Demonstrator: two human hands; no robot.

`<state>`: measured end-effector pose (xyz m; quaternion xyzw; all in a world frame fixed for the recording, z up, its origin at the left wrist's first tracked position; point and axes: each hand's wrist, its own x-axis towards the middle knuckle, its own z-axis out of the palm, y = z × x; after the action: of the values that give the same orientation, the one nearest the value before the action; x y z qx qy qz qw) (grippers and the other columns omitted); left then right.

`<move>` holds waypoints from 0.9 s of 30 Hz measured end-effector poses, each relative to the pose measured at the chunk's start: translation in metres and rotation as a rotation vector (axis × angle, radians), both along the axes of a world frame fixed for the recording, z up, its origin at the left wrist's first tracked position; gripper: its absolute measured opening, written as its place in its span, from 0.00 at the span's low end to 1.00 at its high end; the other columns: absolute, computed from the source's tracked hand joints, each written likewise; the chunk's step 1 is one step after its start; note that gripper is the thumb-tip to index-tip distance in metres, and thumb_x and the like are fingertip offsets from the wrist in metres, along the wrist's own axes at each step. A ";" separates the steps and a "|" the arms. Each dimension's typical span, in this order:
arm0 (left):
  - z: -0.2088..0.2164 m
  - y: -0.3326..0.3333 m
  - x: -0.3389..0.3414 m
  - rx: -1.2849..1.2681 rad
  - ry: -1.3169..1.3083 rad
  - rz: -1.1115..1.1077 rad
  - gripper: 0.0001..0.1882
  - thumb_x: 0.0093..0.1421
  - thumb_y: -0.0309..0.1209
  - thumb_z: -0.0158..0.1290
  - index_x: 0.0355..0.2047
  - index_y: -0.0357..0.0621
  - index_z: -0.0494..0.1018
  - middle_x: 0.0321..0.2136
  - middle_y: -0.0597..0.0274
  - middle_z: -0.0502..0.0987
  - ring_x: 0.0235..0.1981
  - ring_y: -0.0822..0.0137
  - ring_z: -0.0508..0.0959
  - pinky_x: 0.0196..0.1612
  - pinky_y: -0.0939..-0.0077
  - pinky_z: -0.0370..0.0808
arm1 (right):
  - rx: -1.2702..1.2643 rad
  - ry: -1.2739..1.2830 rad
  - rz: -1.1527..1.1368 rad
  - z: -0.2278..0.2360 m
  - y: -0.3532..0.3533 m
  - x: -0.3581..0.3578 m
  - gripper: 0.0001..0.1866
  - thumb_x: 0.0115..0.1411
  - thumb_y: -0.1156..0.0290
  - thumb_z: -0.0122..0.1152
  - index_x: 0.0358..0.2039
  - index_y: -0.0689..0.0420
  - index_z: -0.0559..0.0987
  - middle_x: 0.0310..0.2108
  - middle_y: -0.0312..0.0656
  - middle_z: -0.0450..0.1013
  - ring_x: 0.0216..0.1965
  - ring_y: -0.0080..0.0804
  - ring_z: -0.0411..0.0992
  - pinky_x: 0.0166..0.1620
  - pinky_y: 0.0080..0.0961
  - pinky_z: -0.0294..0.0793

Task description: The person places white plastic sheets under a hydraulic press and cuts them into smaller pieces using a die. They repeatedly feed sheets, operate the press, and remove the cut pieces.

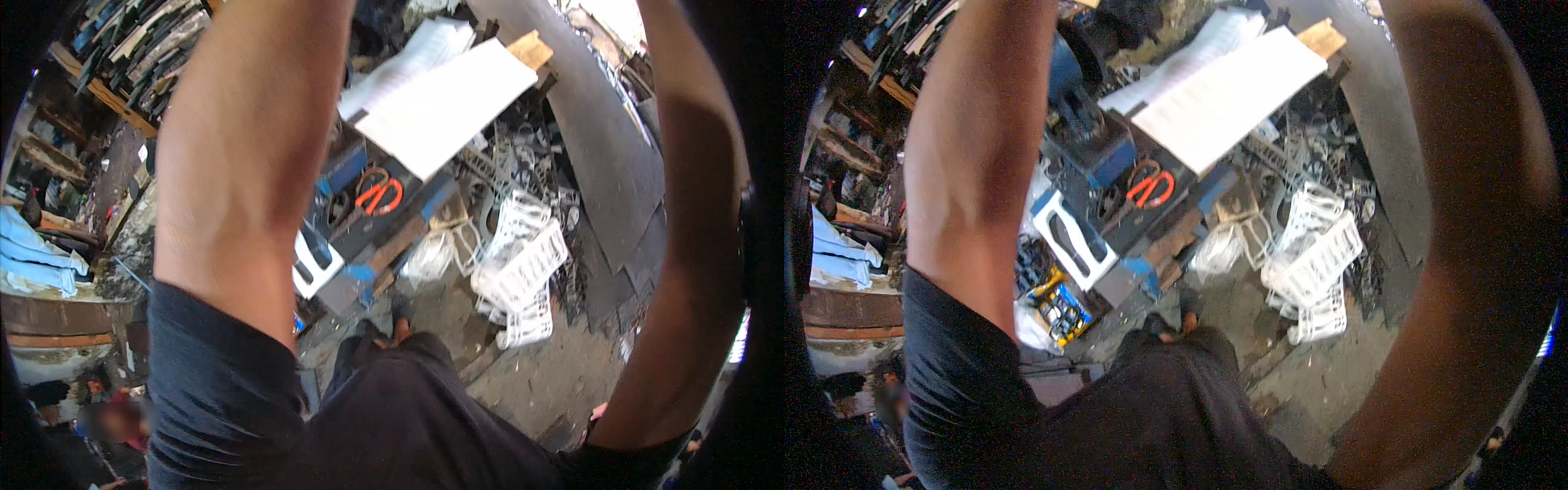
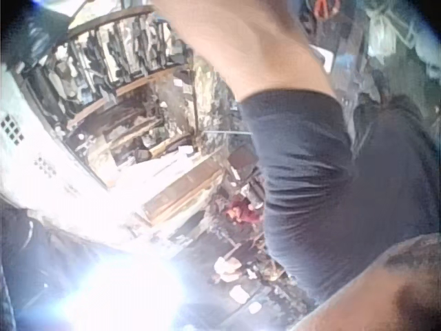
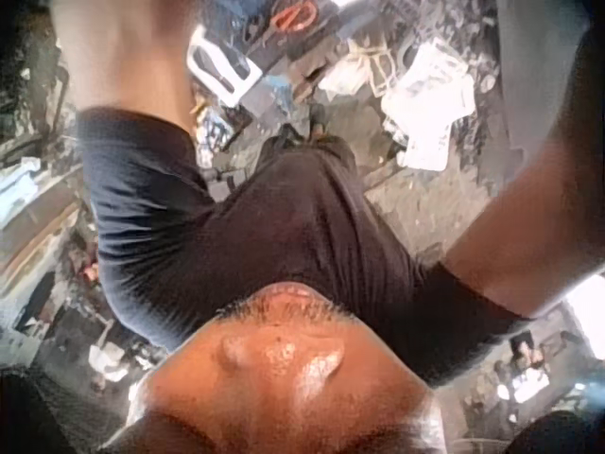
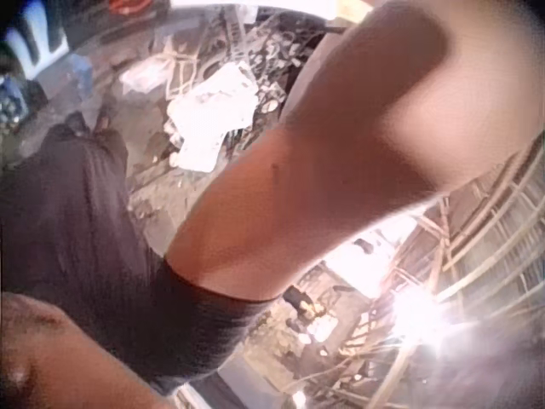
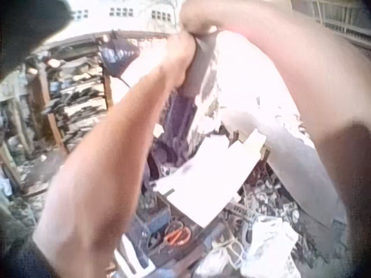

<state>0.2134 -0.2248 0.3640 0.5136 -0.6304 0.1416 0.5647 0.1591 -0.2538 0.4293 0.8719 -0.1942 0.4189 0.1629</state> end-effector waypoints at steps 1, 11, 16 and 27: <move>-0.003 -0.008 -0.004 0.010 -0.024 0.025 0.07 0.60 0.30 0.46 0.34 0.40 0.69 0.37 0.57 0.71 0.44 0.58 0.73 0.46 0.65 0.70 | 0.023 0.075 -0.074 -0.018 -0.010 -0.006 0.18 0.63 0.57 0.56 0.42 0.61 0.76 0.38 0.52 0.76 0.38 0.44 0.77 0.42 0.41 0.75; -0.195 0.038 -0.074 0.212 -0.725 0.121 0.12 0.58 0.38 0.48 0.25 0.49 0.79 0.26 0.63 0.77 0.36 0.66 0.76 0.39 0.66 0.70 | -0.452 -0.204 -0.751 -0.311 0.070 -0.149 0.22 0.61 0.54 0.57 0.47 0.57 0.75 0.45 0.49 0.74 0.44 0.45 0.73 0.47 0.43 0.71; -0.226 0.043 -0.060 0.233 -0.753 0.075 0.13 0.61 0.40 0.47 0.27 0.50 0.77 0.26 0.69 0.76 0.33 0.66 0.77 0.38 0.65 0.67 | 0.241 -0.233 -0.596 -0.380 0.078 -0.140 0.44 0.50 0.42 0.64 0.62 0.55 0.66 0.53 0.48 0.70 0.54 0.50 0.68 0.57 0.49 0.59; -0.105 0.091 -0.041 -0.236 0.002 -0.023 0.11 0.57 0.38 0.54 0.32 0.43 0.77 0.30 0.55 0.78 0.37 0.56 0.76 0.46 0.55 0.67 | -0.079 0.407 -0.562 -0.143 -0.044 -0.194 0.30 0.57 0.44 0.60 0.51 0.54 0.76 0.46 0.48 0.75 0.48 0.48 0.72 0.55 0.46 0.64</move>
<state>0.1728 -0.1337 0.2595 0.4364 -0.6147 0.2078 0.6233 -0.0348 -0.2976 0.2861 0.8431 -0.3740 0.1825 0.3406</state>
